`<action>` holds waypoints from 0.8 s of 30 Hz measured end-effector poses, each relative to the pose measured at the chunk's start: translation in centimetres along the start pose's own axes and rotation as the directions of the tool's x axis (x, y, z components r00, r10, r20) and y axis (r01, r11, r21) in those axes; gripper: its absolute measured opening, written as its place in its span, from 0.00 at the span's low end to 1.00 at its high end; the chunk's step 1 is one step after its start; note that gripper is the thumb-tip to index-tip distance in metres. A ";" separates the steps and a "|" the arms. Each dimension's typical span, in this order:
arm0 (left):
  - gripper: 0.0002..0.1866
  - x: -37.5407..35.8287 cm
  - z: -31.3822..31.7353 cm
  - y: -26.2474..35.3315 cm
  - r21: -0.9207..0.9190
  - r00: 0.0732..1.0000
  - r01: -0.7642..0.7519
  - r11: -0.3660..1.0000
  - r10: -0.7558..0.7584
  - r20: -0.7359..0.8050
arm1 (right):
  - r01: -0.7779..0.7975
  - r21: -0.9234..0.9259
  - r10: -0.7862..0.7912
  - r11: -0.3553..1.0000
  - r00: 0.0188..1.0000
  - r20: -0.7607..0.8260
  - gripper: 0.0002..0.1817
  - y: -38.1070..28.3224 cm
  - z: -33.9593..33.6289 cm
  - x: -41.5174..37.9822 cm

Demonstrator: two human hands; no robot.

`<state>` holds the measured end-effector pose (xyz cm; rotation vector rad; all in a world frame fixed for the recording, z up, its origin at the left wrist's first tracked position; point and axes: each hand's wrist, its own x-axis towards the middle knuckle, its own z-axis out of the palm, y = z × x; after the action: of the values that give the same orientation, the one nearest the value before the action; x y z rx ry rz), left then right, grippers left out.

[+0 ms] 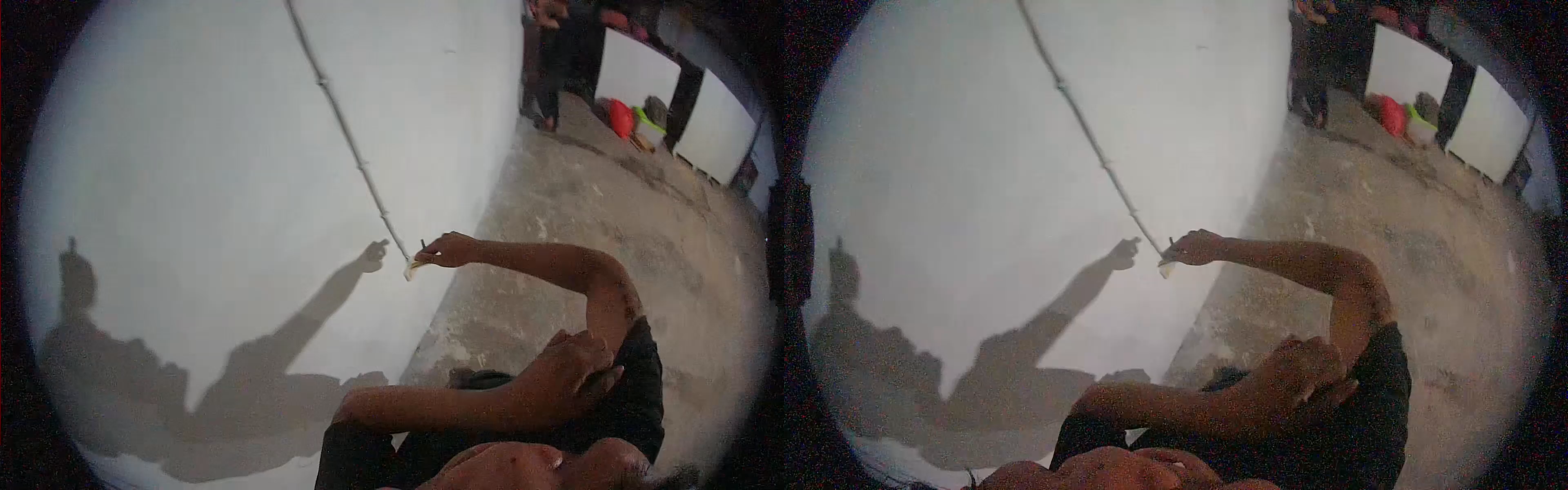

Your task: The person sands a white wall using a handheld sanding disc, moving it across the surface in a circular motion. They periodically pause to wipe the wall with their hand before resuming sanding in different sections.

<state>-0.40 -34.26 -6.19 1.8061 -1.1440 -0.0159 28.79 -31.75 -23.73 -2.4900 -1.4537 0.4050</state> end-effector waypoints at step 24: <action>0.28 -5.0 -6.7 15.3 0.289 0.762 -0.478 0.829 0.229 0.606 | -0.025 -0.198 0.050 0.980 0.991 0.127 0.27 -11.6 0.6 2.6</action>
<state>-10.61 -27.45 6.17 1.9842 -2.0470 -0.0625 20.41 -23.82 -20.76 -2.6942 -1.5677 0.4615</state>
